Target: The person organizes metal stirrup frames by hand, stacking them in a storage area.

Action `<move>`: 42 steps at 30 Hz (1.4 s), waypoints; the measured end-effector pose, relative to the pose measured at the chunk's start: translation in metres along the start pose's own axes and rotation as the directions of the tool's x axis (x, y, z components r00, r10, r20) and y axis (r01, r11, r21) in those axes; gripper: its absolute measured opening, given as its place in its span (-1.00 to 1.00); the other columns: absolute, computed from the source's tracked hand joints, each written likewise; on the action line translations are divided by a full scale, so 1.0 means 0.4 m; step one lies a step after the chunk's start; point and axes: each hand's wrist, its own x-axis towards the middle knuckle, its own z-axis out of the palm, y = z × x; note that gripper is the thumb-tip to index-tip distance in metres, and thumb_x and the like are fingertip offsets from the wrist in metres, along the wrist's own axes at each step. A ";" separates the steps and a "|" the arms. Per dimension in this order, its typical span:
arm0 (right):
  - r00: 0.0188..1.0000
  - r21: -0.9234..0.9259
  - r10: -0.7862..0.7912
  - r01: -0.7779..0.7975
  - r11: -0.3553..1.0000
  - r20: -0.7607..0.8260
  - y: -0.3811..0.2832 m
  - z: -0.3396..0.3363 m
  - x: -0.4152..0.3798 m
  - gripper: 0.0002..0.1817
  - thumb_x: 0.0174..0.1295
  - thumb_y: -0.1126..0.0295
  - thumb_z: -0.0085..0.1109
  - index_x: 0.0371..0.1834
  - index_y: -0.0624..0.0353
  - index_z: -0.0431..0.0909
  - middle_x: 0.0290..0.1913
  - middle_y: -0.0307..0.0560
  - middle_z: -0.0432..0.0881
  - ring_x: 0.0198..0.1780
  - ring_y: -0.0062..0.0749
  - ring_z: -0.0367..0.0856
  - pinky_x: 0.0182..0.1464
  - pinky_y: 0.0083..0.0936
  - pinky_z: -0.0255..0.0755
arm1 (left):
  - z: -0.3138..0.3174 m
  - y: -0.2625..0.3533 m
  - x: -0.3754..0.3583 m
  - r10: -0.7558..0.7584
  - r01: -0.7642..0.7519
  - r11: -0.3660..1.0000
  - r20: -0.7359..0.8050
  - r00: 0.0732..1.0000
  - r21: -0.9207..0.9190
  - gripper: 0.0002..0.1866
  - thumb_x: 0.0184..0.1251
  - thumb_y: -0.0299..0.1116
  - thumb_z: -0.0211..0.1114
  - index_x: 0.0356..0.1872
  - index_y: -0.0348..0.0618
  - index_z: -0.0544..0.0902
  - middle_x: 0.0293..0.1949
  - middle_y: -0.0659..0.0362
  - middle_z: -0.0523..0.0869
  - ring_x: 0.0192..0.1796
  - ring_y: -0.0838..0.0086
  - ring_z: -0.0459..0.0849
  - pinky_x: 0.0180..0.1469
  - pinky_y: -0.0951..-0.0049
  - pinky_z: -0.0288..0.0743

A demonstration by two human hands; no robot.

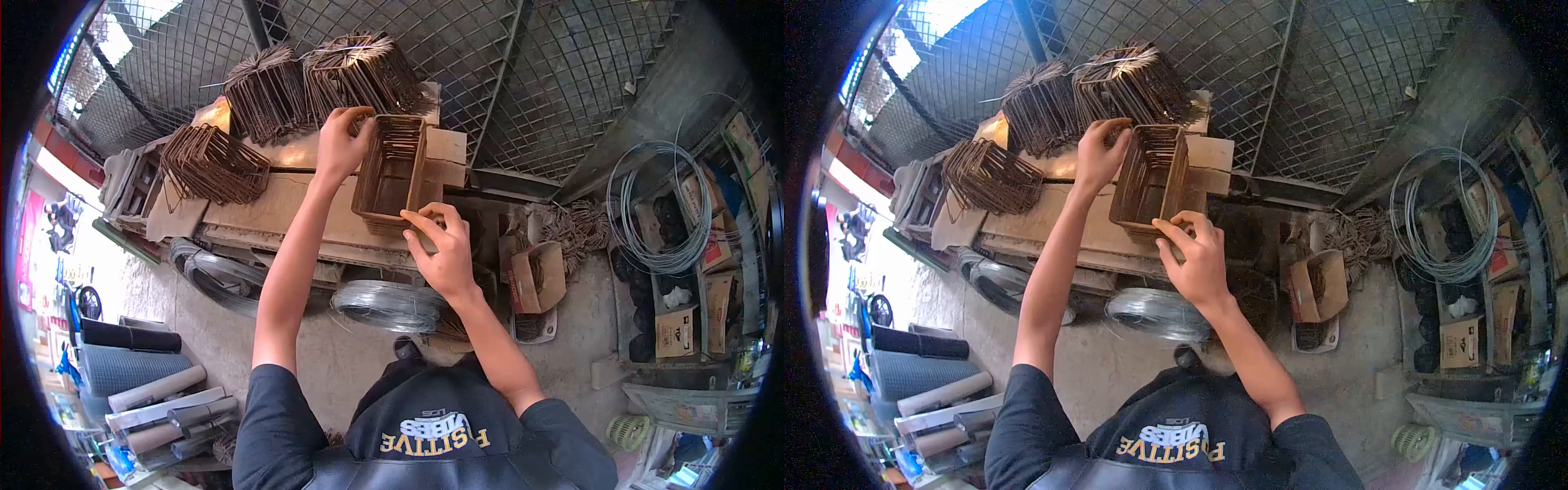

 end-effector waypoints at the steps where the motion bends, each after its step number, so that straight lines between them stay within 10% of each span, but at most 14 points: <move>1: 1.000 0.014 0.004 -0.004 1.000 0.006 0.009 -0.013 -0.007 -0.65 0.25 0.42 0.47 0.12 -0.01 0.82 0.05 -0.12 0.61 0.09 -0.20 0.63 0.23 -0.22 0.39 | -0.003 0.003 -0.014 -0.002 0.002 1.000 0.003 1.000 0.004 -0.74 0.44 -0.33 0.40 0.07 -0.16 0.82 -0.10 0.01 0.77 -0.21 0.31 0.71 -0.05 0.33 0.61; 7: 0.999 0.074 0.042 -0.044 0.996 0.027 0.107 -0.106 -0.071 -0.66 0.27 0.42 0.47 0.12 0.00 0.82 0.10 -0.14 0.61 0.05 -0.26 0.62 0.23 -0.25 0.37 | -0.038 0.145 -0.156 -0.220 0.219 0.976 -0.078 0.972 -0.014 -0.75 0.46 -0.34 0.41 0.08 -0.16 0.81 -0.15 0.12 0.75 -0.24 0.45 0.62 -0.12 0.39 0.54; 16: 0.943 0.142 0.273 -0.302 0.943 0.192 0.425 -0.367 -0.261 -0.71 0.37 0.43 0.40 0.14 0.08 0.80 0.11 -0.07 0.60 0.04 -0.17 0.62 0.15 -0.21 0.46 | 0.153 0.428 -0.457 -0.041 0.071 0.993 -0.298 0.954 0.091 -0.80 0.38 -0.61 0.39 -0.05 -0.17 0.82 -0.16 0.11 0.76 -0.19 0.36 0.69 -0.17 0.41 0.57; 27: 0.683 -0.073 0.588 -0.623 0.778 0.435 0.823 -0.498 -0.567 -0.71 0.49 0.39 0.27 0.22 0.06 0.75 0.19 0.02 0.62 0.10 -0.05 0.67 0.17 -0.13 0.58 | 0.578 0.598 -0.907 -0.491 0.489 0.871 0.071 0.868 0.042 -0.82 0.38 -0.57 0.39 -0.05 -0.17 0.81 -0.18 0.06 0.76 -0.19 0.22 0.72 -0.15 0.30 0.57; 31: 0.674 -0.107 0.572 -0.600 0.793 0.467 0.903 -0.430 -0.644 -0.73 0.50 0.39 0.25 0.19 0.07 0.75 0.19 0.01 0.64 0.11 -0.01 0.70 0.16 -0.09 0.61 | 0.657 0.547 -1.039 -0.572 0.573 0.818 0.191 0.798 0.056 -0.85 0.47 -0.48 0.37 -0.03 -0.23 0.79 -0.24 0.08 0.75 -0.36 0.43 0.60 -0.28 0.40 0.47; 37: 0.600 -0.155 0.668 -0.682 0.715 0.440 1.115 -0.195 -0.806 -0.74 0.39 0.47 0.30 0.12 0.11 0.77 0.03 0.04 0.73 0.08 -0.04 0.75 0.13 -0.21 0.61 | 0.847 0.284 -1.353 -0.906 0.927 0.340 0.317 0.279 0.156 -0.80 0.40 -0.36 0.39 -0.05 -0.17 0.82 -0.18 -0.03 0.86 -0.15 0.27 0.83 -0.07 0.27 0.64; 42: 0.560 -0.384 0.661 -0.541 0.748 0.500 1.388 0.092 -0.958 -0.71 0.35 0.38 0.31 0.11 -0.01 0.80 -0.08 0.10 0.84 -0.03 -0.05 0.81 0.08 -0.14 0.67 | 1.077 -0.079 -1.641 -0.863 0.898 0.408 0.391 0.320 0.166 -0.73 0.40 -0.27 0.37 0.00 -0.15 0.82 -0.10 -0.06 0.87 -0.02 0.14 0.85 0.07 0.16 0.66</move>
